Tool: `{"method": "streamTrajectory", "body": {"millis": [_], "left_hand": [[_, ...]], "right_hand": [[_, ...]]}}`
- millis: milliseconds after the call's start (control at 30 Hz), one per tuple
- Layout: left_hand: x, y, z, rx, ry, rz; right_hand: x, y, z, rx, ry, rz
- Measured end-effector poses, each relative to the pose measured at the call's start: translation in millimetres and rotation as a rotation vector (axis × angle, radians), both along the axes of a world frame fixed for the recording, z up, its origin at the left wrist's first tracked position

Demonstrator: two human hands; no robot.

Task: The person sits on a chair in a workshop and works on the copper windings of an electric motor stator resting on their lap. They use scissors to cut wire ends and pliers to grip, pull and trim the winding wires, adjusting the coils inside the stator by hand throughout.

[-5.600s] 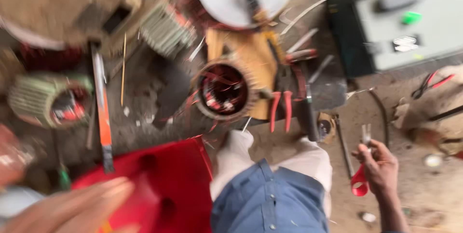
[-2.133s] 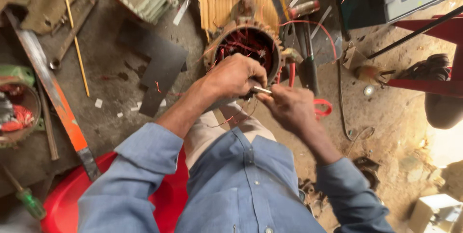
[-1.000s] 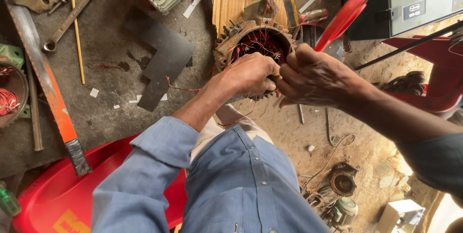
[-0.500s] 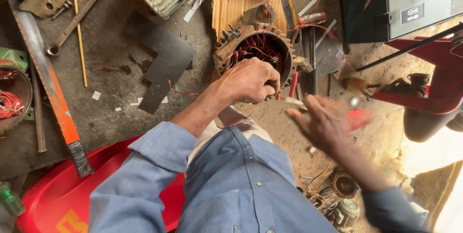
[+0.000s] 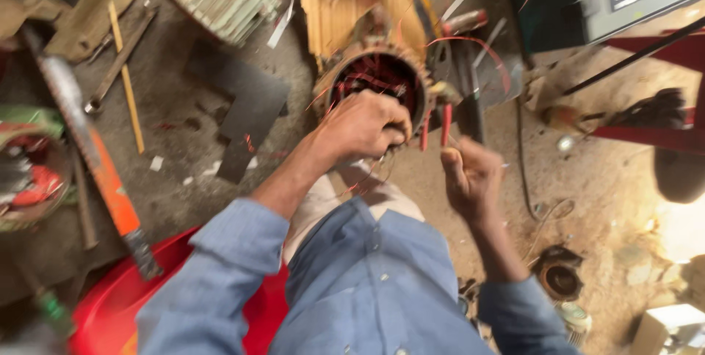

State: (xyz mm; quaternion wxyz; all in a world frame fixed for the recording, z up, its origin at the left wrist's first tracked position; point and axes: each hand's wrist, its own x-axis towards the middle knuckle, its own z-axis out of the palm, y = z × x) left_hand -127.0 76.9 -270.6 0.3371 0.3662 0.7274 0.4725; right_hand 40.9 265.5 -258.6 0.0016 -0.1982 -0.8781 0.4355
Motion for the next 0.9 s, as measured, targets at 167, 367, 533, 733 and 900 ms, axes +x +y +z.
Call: {"method": "streamTrajectory", "body": {"millis": [167, 367, 533, 733, 900], "left_hand": [[-2.4, -1.3, -2.7, -0.054, 0.0, -0.04], [-3.0, -1.5, -3.0, -0.017, -0.056, -0.018], [-5.0, -1.7, -2.7, -0.007, -0.022, -0.044], [-6.7, -0.3, -0.4, -0.042, -0.098, -0.031], [-7.0, -0.8, 0.3, -0.052, -0.009, -0.042]], "right_hand": [[-30.8, -5.4, 0.3, 0.688, 0.117, 0.444], [-48.4, 32.0, 27.8, 0.678, 0.185, 0.735], [-70.9, 28.4, 21.8, 0.937, 0.267, 0.856], [-90.6, 40.5, 57.7, 0.973, 0.255, 1.12], [-113.7, 16.3, 54.2, 1.177, 0.332, 1.122]]}}
